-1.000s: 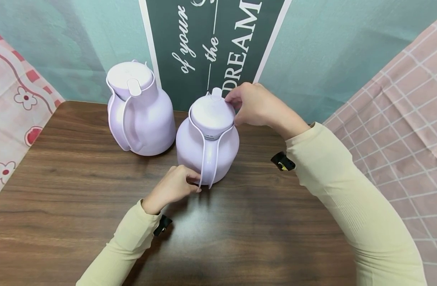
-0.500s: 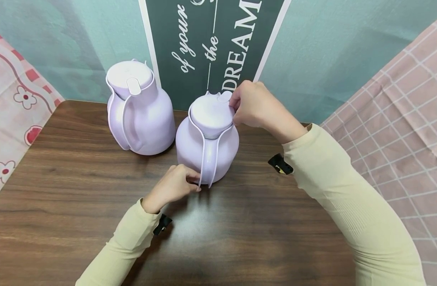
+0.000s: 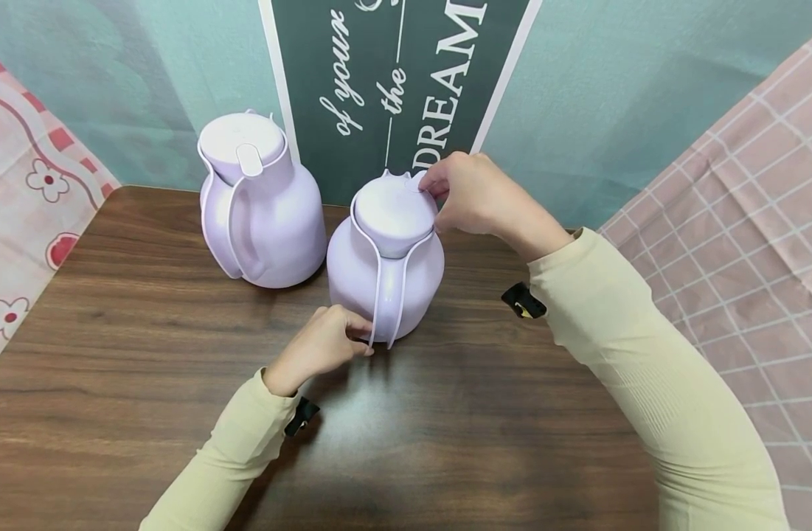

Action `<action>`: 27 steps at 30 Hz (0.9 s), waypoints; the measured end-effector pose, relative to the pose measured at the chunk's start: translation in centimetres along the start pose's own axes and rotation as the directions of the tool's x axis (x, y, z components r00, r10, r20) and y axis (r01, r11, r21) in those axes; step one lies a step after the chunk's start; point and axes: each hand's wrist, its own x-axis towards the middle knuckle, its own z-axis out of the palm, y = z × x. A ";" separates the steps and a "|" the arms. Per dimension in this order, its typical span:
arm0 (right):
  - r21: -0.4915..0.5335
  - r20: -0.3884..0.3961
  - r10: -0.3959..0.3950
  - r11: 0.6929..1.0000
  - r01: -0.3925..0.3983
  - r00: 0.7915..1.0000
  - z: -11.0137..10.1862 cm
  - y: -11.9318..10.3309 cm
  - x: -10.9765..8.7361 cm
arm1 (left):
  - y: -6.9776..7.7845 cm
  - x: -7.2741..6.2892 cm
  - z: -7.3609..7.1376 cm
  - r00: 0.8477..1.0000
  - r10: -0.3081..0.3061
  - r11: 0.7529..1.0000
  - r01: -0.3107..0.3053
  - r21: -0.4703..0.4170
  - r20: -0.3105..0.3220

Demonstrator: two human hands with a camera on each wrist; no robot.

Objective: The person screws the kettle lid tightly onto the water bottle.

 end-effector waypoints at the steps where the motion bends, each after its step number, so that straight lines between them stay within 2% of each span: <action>1: -0.009 -0.009 0.000 1.000 0.000 1.000 0.0 0.0 -0.1 | 0.0 0.0 0.0 1.000 0.002 1.000 -0.002 0.003 0.001; 13: -0.092 -0.088 0.033 0.995 -0.041 0.996 0.1 0.5 -0.7 | 0.2 -0.1 0.0 1.000 -0.012 1.000 0.012 0.011 -0.004; 19: -0.101 -0.043 0.073 0.992 -0.078 0.996 -0.4 1.4 -0.4 | 0.2 -0.1 0.0 1.000 -0.007 1.000 0.007 0.016 -0.004; 22: -0.118 -0.017 0.060 0.991 -0.062 0.998 -0.5 1.6 -0.2 | 0.1 -0.1 0.0 1.000 0.002 1.000 -0.002 0.021 -0.001; 27: -0.155 -0.002 -0.009 0.988 0.009 1.000 -0.6 1.5 0.0 | 0.1 -0.1 0.0 1.000 0.001 1.000 -0.002 0.009 0.006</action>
